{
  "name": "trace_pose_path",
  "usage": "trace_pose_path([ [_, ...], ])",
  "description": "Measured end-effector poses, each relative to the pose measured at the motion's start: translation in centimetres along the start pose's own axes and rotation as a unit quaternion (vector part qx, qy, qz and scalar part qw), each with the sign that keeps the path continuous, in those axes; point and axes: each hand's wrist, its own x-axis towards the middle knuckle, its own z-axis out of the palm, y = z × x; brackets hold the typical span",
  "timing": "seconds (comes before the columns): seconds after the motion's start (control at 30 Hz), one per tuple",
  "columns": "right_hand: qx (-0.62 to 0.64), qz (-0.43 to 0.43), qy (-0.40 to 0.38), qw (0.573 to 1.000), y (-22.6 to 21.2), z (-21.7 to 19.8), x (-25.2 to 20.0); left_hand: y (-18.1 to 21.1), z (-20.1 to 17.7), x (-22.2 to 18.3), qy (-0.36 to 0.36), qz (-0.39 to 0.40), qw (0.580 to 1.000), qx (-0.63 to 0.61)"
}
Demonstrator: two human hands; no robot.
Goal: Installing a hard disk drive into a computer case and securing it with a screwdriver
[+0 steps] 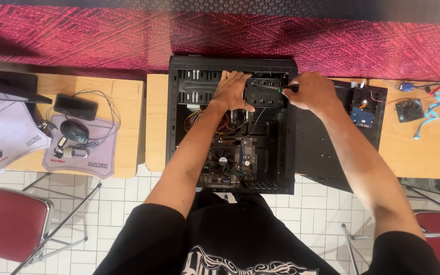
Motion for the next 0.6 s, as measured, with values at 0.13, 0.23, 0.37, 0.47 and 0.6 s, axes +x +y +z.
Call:
trace_pose_path([
  [0.13, -0.074, -0.022, -0.009, 0.997, -0.7, -0.1, 1.3, 0.1, 0.1, -0.1, 0.008, 0.004, 1.000, 0.006],
  [0.23, -0.132, -0.040, -0.016, 0.990, -1.4, 0.5, 2.4, 0.3, -0.2, -0.4, 0.012, 0.010, 1.000, 0.013],
  [0.37, -0.267, -0.094, -0.013, 0.959, -4.2, 0.7, 4.7, -0.1, 0.2, -0.4, 0.016, 0.026, 0.999, 0.022],
  [0.47, -0.309, -0.114, -0.003, 0.944, -6.1, 0.9, 6.2, 0.0, -0.1, -0.5, 0.008, 0.027, 0.999, 0.034],
  [0.6, -0.218, -0.027, -0.070, 0.973, -8.8, 0.4, 8.5, 0.2, -0.3, -0.5, 0.013, 0.034, 0.999, 0.035],
])
